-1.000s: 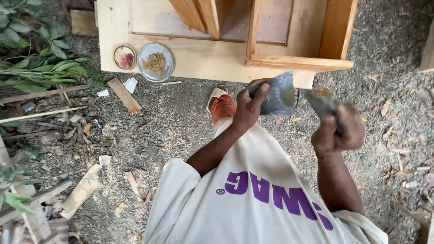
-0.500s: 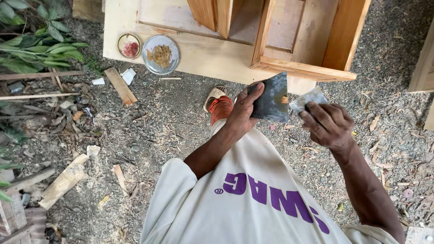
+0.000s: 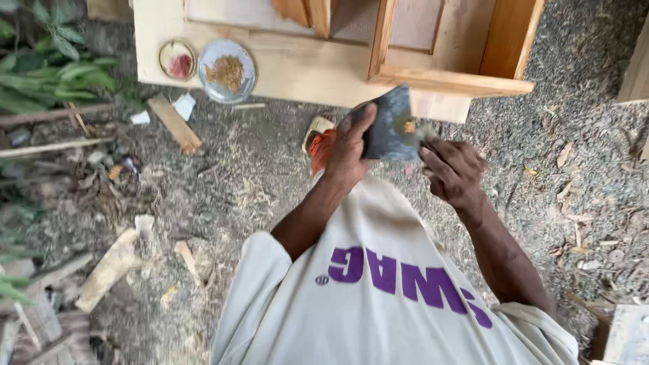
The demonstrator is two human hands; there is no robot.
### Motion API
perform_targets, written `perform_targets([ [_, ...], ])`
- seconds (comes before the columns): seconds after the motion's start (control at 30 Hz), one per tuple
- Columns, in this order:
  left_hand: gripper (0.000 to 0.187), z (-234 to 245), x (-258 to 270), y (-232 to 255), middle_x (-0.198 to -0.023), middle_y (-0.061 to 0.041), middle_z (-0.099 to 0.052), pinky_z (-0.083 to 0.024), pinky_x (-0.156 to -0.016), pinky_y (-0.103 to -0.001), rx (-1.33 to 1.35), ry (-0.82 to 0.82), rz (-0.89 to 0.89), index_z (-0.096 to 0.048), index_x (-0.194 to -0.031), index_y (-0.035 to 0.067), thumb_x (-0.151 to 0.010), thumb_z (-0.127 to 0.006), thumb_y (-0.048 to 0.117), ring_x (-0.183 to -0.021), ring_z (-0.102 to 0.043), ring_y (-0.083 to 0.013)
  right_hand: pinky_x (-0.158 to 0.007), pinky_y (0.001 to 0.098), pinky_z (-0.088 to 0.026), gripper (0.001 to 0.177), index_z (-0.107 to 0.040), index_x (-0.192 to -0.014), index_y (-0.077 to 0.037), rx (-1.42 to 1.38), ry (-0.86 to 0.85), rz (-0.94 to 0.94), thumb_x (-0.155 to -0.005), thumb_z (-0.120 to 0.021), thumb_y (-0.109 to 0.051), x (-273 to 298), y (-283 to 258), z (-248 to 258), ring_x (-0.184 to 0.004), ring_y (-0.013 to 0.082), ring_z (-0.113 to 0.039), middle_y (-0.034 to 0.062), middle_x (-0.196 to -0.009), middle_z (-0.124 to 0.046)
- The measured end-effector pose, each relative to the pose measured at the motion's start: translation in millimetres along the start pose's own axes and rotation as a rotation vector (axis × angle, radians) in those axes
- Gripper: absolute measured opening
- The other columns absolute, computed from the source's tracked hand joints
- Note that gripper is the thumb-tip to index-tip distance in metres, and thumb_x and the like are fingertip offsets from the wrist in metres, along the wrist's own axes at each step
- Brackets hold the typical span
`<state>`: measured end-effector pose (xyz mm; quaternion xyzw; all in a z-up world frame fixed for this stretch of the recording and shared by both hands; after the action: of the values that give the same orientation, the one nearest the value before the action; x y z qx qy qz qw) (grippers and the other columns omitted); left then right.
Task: The person sands the surfaces of wooden drawers using pieces of sandpaper.
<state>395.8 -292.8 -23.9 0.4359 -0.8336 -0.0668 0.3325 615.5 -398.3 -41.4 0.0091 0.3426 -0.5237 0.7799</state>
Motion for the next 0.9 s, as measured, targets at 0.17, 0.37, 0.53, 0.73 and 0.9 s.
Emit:
perform_targets([
  [0.17, 0.034, 11.0, 1.2, 25.1, -0.097, -0.002, -0.064, -0.052, -0.083, -0.028, -0.299, 0.145, -0.419, -0.069, -0.117, -0.005, -0.104, -0.072, 0.026, -0.086, -0.059, -0.0101, -0.063, 0.0359, -0.057, 0.019, -0.070, -0.106, -0.009, -0.738, 0.221, -1.014, -0.099, -0.054, -0.017, 7.2, -7.8, 11.2, -0.072, 0.0162, -0.068, 0.0091, -0.089, -0.072],
  [0.37, 0.033, 1.1, 8.6, 21.3, -0.100, 0.003, -0.063, -0.044, -0.080, -0.019, -0.472, 0.160, -0.638, -0.067, -0.123, -0.004, -0.106, -0.064, 0.024, -0.086, -0.051, -0.0032, -0.090, 0.0356, -0.060, 0.026, -0.067, -0.115, 0.004, -1.293, 0.405, -1.224, -0.090, -0.074, -0.002, -64.5, -59.4, 13.3, -0.093, 0.0175, -0.070, 0.0099, -0.106, -0.071],
  [0.53, 0.034, -10.9, 26.8, 16.5, -0.095, -0.002, -0.068, -0.043, -0.056, -0.020, -0.690, 0.144, -0.521, -0.070, -0.127, -0.002, -0.105, -0.061, 0.022, -0.065, -0.052, -0.0025, -0.084, 0.0325, -0.056, 0.027, -0.070, -0.114, 0.009, -1.231, 0.409, -1.222, -0.090, -0.075, -0.002, -86.8, -62.6, 11.3, -0.087, 0.0163, -0.067, 0.0102, -0.100, -0.073],
  [0.73, 0.038, -11.6, 23.5, 2.7, -0.091, -0.003, -0.075, -0.054, -0.062, -0.024, -0.999, -0.120, -0.545, -0.068, -0.129, 0.002, -0.106, -0.058, 0.030, -0.069, -0.066, -0.0059, -0.082, 0.0336, -0.060, 0.021, -0.072, -0.110, 0.005, -0.983, 0.427, -0.925, -0.095, -0.072, -0.010, -73.7, -44.6, 26.1, -0.088, 0.0146, -0.070, 0.0081, -0.098, -0.071],
  [0.9, 0.035, -9.3, 7.9, 18.0, -0.098, -0.008, -0.067, -0.055, -0.072, -0.031, -0.324, 0.140, -0.255, -0.068, -0.124, 0.004, -0.102, -0.067, 0.030, -0.084, -0.065, -0.0144, -0.059, 0.0282, -0.052, 0.019, -0.070, -0.121, -0.013, -0.117, 0.330, 0.053, -0.105, -0.070, -0.023, -100.5, -13.7, 32.4, -0.081, 0.0124, -0.069, 0.0069, -0.102, -0.079],
])
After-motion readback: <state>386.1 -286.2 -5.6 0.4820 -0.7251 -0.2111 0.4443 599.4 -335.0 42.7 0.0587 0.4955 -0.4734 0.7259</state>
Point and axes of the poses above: each hand's wrist, its own x-axis away from the middle knuckle, its own z-axis out of the back of the hand, y = z × x, the point moved 1 cm from there along -x, towards the middle knuckle
